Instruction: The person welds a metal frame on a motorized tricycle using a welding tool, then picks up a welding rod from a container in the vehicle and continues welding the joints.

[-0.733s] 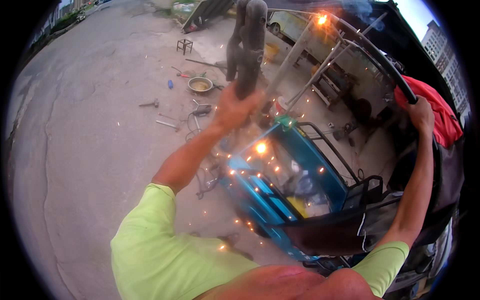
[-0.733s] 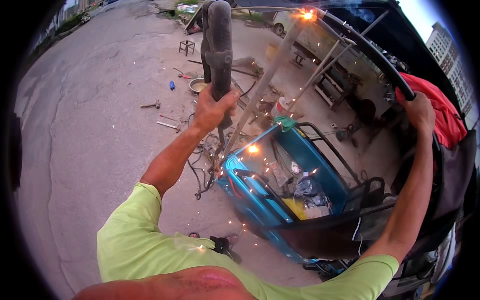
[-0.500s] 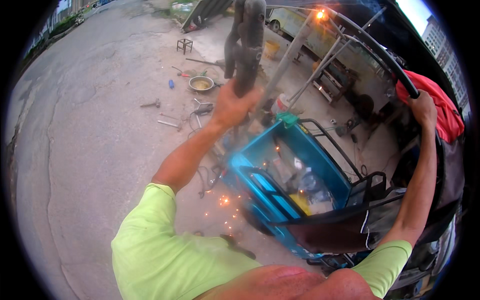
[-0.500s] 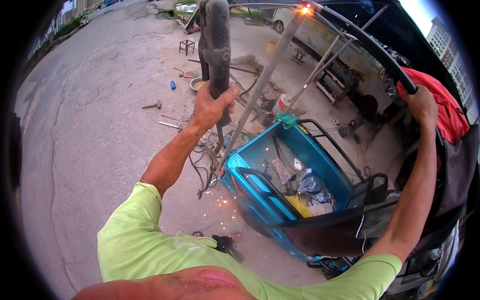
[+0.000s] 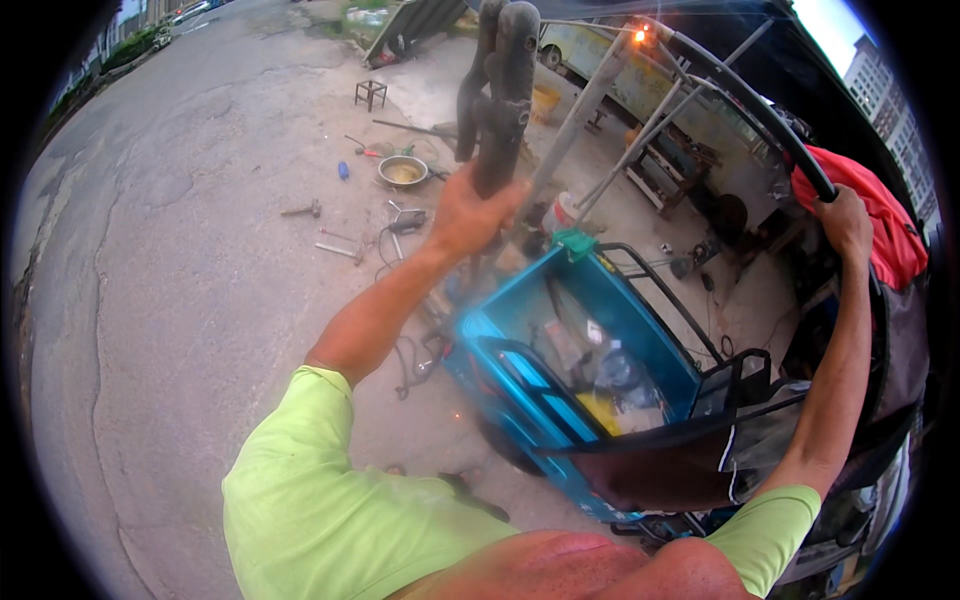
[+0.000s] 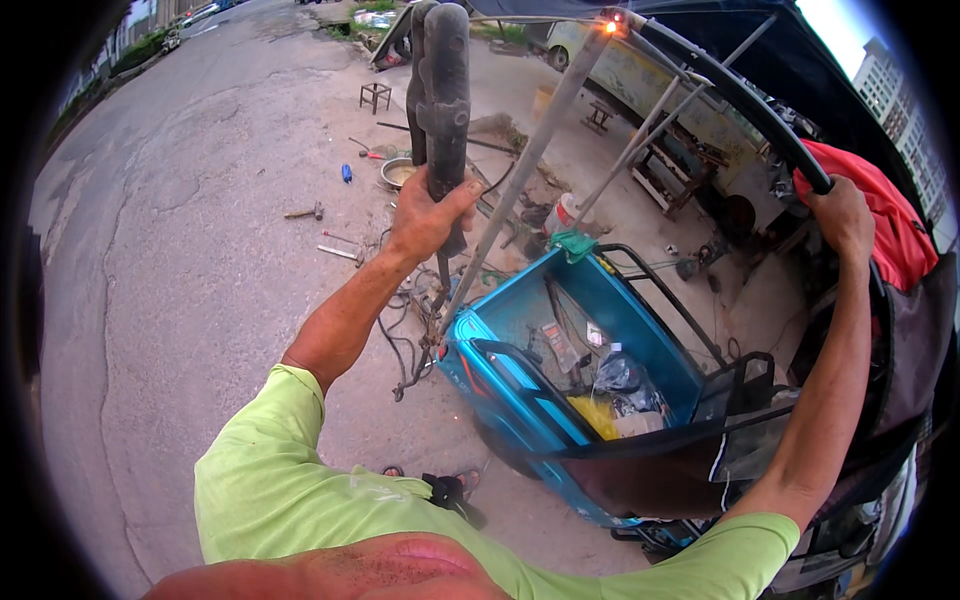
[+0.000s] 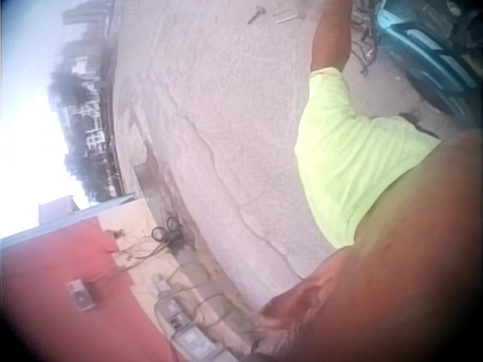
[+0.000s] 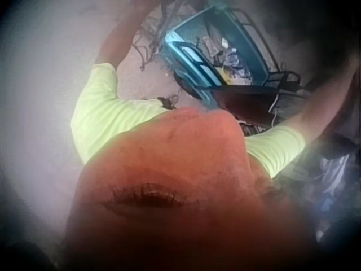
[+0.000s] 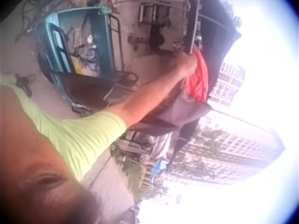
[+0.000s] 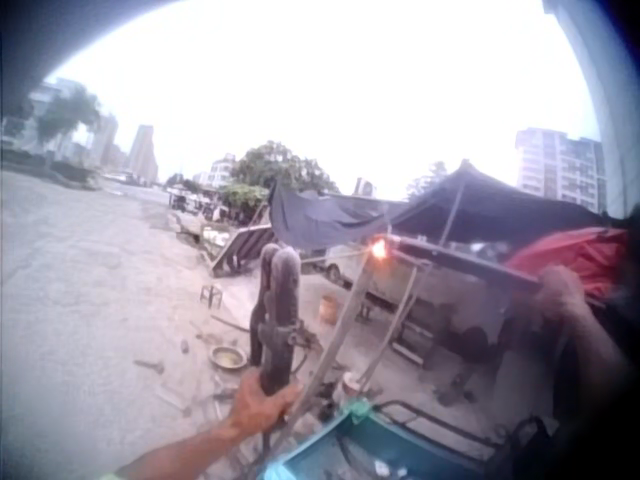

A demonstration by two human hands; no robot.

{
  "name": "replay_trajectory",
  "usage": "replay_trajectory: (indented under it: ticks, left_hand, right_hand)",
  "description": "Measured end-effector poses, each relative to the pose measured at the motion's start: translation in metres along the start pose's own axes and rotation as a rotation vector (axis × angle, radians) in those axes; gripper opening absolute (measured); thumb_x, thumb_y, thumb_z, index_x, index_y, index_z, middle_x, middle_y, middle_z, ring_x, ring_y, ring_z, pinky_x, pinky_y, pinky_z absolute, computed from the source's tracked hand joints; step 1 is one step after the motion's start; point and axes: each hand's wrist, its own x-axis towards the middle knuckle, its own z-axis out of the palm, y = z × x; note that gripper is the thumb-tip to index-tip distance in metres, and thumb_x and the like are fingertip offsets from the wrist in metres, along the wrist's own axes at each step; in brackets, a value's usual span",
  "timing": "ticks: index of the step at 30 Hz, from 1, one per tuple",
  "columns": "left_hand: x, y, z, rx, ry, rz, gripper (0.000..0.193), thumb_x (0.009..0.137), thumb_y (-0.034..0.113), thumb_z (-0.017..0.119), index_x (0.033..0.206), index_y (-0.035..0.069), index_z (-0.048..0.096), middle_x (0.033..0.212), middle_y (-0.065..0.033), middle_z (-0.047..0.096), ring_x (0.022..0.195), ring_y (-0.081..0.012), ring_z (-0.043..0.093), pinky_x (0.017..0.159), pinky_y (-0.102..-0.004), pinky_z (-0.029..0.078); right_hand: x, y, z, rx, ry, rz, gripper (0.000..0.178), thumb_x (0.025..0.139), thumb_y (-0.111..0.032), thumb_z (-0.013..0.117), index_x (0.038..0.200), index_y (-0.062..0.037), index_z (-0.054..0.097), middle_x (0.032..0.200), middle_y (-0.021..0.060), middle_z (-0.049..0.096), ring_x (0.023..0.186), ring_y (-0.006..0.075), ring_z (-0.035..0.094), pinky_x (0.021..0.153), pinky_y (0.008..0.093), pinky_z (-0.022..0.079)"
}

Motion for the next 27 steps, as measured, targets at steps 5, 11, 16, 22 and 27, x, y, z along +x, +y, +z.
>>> replay_trajectory:
  ticks: [5,11,16,22,27]
  left_hand:
    - [0.0000,0.0038,0.0032,0.003,-0.013,-0.001,0.026,0.092,0.024,0.078,0.098,0.002,0.065,0.071,-0.0010,0.064,0.060,-0.0090,0.060,0.055,-0.0272,0.047]
    - [-0.0005,0.0029,0.0046,-0.015,-0.033,0.000,0.025,0.093,0.023,0.077,0.096,0.002,0.064,0.071,-0.0007,0.064,0.059,-0.0091,0.060,0.055,-0.0272,0.047]
    - [0.0016,0.0014,0.0081,0.025,-0.008,-0.009,0.029,0.093,0.025,0.078,0.104,0.002,0.065,0.076,-0.0023,0.066,0.062,-0.0103,0.062,0.057,-0.0281,0.050]
    - [-0.0032,0.0065,0.0099,-0.016,-0.032,-0.008,0.024,0.096,0.023,0.075,0.104,0.003,0.064,0.077,-0.0003,0.063,0.063,-0.0080,0.061,0.057,-0.0266,0.048]
    - [-0.0013,0.0042,0.0081,0.055,-0.045,0.021,0.026,0.096,0.024,0.074,0.107,0.003,0.063,0.077,0.0005,0.061,0.062,-0.0081,0.059,0.057,-0.0264,0.048]
  right_hand:
    - [0.0004,0.0003,-0.0011,0.006,-0.005,0.001,0.041,0.088,-0.037,0.070,0.111,-0.0029,0.075,0.104,0.0278,0.073,0.103,0.0431,0.071,0.088,0.0531,0.054]
    - [0.0000,0.0018,-0.0004,0.008,0.010,-0.003,0.042,0.088,-0.039,0.070,0.110,-0.0031,0.076,0.103,0.0279,0.073,0.101,0.0432,0.072,0.087,0.0532,0.054]
    - [0.0027,0.0035,-0.0001,0.052,-0.023,0.018,0.044,0.089,-0.041,0.070,0.111,-0.0030,0.075,0.104,0.0281,0.073,0.103,0.0447,0.070,0.088,0.0542,0.053]
    - [0.0001,0.0010,0.0001,0.052,0.047,0.001,0.035,0.087,-0.031,0.065,0.105,-0.0023,0.074,0.098,0.0296,0.072,0.100,0.0464,0.070,0.085,0.0554,0.054]
    - [0.0002,0.0023,-0.0020,0.045,0.040,0.004,0.035,0.087,-0.031,0.067,0.107,-0.0027,0.074,0.100,0.0282,0.073,0.101,0.0457,0.070,0.086,0.0557,0.054]
